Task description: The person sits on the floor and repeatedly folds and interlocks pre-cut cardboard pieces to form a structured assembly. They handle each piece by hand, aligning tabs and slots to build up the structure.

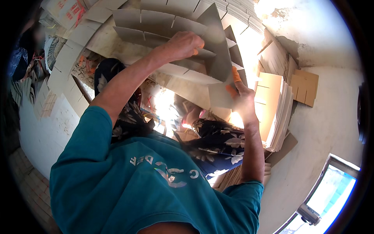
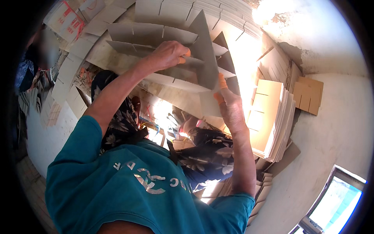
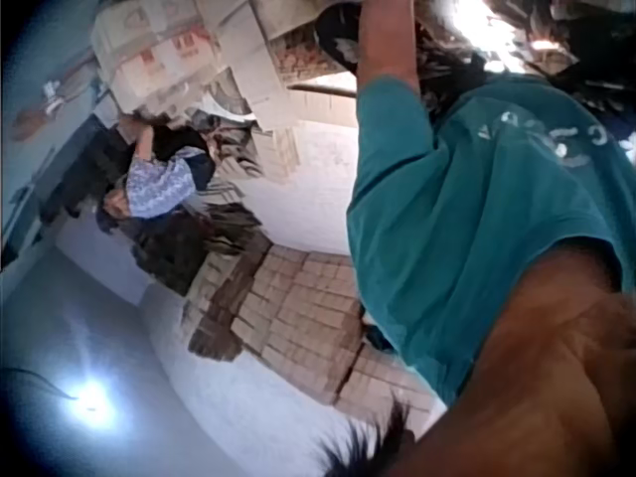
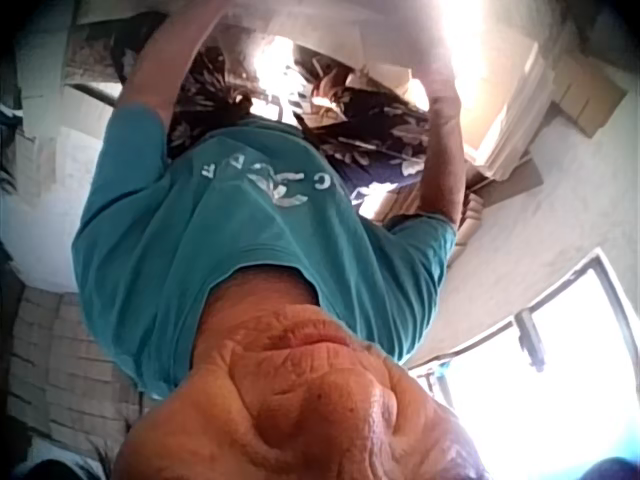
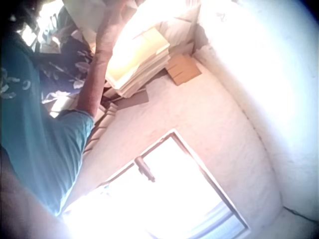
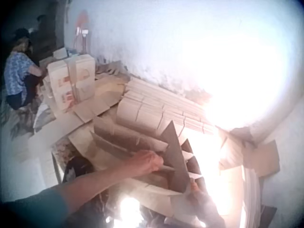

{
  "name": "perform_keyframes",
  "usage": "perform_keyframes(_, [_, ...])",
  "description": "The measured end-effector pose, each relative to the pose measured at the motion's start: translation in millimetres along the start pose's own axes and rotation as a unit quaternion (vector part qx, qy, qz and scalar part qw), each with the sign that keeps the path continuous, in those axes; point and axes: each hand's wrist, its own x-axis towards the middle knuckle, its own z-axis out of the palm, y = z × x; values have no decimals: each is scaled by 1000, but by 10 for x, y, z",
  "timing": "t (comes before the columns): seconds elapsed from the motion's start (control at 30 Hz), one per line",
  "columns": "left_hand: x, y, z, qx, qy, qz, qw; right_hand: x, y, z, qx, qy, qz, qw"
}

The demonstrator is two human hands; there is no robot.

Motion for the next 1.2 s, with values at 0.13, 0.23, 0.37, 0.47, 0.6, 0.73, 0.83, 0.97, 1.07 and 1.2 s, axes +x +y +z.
perform_keyframes(0.13, [-7, -100, 52, 16, 16, 1, 1000, 70, -42, -2, -28, -12, -36, 999])
perform_keyframes(0.23, [65, 19, -37, 4, -40, -39, 998, 18, 28, 24, -161, 2, -63, 985])
perform_keyframes(0.37, [182, -221, -14, 16, 143, -7, 990, -47, 53, 118, -142, 58, -95, 983])
perform_keyframes(0.47, [346, -429, -176, 151, 103, 6, 983, -98, 32, 132, -176, 67, -92, 978])
perform_keyframes(0.6, [343, -602, -122, 176, 55, 5, 983, -111, 6, 111, -175, 46, -105, 978])
perform_keyframes(0.73, [377, -568, -29, 149, 42, 4, 988, -33, 84, 170, -208, -21, -99, 973])
perform_keyframes(0.83, [396, -513, -66, 126, 7, -33, 991, -33, 106, 156, -245, -8, -105, 964])
perform_keyframes(0.97, [251, -496, -68, 57, 97, -13, 994, -246, 327, -195, -233, 133, -103, 958])
perform_keyframes(1.07, [112, -542, -150, 2, 131, -12, 991, -525, 548, -619, -283, 305, 4, 909])
perform_keyframes(1.2, [-67, -183, -379, 6, 167, -6, 986, -1301, 1448, -991, -567, 371, 90, 730])
